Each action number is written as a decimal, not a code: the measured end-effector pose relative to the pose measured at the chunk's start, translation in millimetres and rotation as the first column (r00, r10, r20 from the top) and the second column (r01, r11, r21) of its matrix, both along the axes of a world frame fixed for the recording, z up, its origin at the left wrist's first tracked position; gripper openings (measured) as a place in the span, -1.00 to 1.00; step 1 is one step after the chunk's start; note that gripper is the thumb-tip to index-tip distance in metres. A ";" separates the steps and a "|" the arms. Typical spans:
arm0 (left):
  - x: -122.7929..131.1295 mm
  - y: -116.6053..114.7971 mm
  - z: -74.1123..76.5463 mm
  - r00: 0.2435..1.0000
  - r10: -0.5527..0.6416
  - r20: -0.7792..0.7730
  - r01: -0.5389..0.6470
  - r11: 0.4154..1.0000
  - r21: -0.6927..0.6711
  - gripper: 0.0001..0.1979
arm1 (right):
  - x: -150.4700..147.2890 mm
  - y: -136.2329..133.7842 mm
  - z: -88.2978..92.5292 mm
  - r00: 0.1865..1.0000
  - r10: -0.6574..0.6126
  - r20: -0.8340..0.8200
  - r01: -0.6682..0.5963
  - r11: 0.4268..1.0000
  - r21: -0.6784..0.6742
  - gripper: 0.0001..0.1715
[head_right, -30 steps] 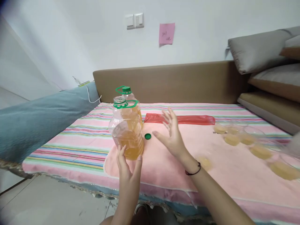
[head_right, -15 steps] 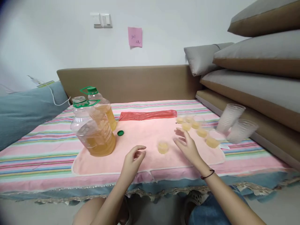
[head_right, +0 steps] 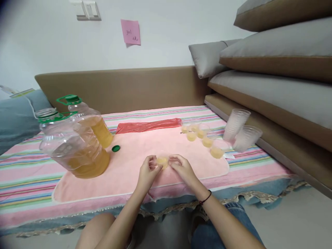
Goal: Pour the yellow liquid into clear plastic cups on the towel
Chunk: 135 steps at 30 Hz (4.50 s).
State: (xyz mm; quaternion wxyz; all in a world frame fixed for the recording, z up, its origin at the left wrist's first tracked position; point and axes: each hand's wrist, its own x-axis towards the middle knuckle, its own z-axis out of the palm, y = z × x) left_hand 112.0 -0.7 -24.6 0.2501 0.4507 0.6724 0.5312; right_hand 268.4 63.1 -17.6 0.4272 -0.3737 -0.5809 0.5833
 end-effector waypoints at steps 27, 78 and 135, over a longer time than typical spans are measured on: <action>94.4 124.9 13.8 0.978 -0.202 0.059 0.192 0.970 0.149 -0.66 | 54.9 38.4 20.1 0.886 -0.407 -0.222 0.382 0.912 -0.148 -0.41; 162.3 166.7 115.6 0.906 -0.408 -0.112 0.423 0.863 0.275 -0.89 | 100.9 40.8 46.8 0.692 -0.722 0.021 0.636 0.623 0.455 -0.75; 270.3 225.1 112.4 0.742 -0.660 0.117 0.617 0.741 0.264 -0.57 | 195.2 92.3 54.3 0.580 -0.808 -0.106 0.688 0.417 0.594 0.00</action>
